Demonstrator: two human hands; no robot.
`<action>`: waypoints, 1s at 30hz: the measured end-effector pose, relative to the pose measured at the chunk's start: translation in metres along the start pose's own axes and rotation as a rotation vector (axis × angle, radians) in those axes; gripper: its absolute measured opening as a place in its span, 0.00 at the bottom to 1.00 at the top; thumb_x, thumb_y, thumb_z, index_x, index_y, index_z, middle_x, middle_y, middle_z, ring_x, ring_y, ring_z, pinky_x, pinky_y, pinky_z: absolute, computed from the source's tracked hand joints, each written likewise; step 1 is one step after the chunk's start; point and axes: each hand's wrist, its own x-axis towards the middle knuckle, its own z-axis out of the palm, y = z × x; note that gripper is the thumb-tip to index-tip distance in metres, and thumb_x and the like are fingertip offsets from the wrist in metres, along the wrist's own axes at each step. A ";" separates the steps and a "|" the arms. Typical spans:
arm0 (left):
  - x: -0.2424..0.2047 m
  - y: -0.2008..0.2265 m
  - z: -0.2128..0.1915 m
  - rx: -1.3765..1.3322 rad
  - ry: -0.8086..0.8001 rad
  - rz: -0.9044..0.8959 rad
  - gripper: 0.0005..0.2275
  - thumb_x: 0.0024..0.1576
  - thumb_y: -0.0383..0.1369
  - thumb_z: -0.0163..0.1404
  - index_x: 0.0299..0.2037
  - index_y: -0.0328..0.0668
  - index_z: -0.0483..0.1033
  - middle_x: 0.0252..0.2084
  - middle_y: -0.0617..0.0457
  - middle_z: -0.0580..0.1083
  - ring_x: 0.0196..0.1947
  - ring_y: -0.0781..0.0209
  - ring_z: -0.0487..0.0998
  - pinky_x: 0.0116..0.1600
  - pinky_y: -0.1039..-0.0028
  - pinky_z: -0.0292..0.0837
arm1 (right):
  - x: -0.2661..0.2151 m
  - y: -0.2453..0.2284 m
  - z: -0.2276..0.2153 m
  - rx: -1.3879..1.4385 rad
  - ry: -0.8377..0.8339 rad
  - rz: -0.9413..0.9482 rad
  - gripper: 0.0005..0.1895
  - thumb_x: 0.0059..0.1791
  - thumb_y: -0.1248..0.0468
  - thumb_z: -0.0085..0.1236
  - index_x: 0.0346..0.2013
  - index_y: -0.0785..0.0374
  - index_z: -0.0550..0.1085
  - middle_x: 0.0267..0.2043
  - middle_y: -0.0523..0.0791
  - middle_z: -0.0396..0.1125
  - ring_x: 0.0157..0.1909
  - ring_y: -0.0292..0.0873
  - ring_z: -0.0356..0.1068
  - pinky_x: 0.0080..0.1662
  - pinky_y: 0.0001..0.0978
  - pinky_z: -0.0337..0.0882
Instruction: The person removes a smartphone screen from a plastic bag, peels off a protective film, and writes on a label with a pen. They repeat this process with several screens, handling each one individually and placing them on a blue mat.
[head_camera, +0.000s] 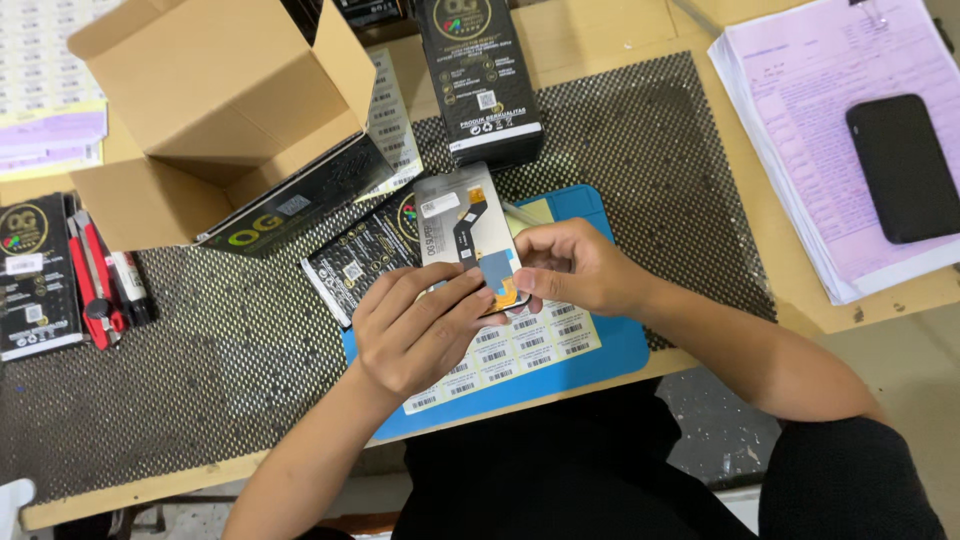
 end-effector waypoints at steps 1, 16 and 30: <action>0.001 0.000 -0.001 0.000 0.002 0.007 0.04 0.57 0.30 0.61 0.37 0.37 0.84 0.34 0.45 0.82 0.32 0.46 0.85 0.35 0.65 0.77 | 0.000 -0.002 0.000 -0.004 0.002 -0.006 0.15 0.51 0.58 0.59 0.41 0.70 0.80 0.23 0.47 0.75 0.27 0.39 0.77 0.36 0.29 0.77; -0.024 -0.015 -0.013 -0.030 0.034 -0.223 0.07 0.59 0.19 0.49 0.39 0.28 0.82 0.34 0.44 0.82 0.26 0.45 0.83 0.32 0.63 0.80 | 0.003 -0.016 0.003 -0.347 0.056 -0.241 0.07 0.47 0.65 0.64 0.36 0.66 0.78 0.24 0.46 0.73 0.24 0.38 0.70 0.30 0.30 0.71; -0.045 -0.041 -0.015 -0.295 0.416 -1.045 0.06 0.70 0.28 0.43 0.49 0.32 0.70 0.30 0.57 0.73 0.30 0.78 0.68 0.37 0.85 0.64 | 0.005 -0.042 -0.008 -0.296 0.182 -0.087 0.06 0.52 0.67 0.60 0.32 0.68 0.78 0.26 0.50 0.75 0.30 0.41 0.76 0.33 0.28 0.77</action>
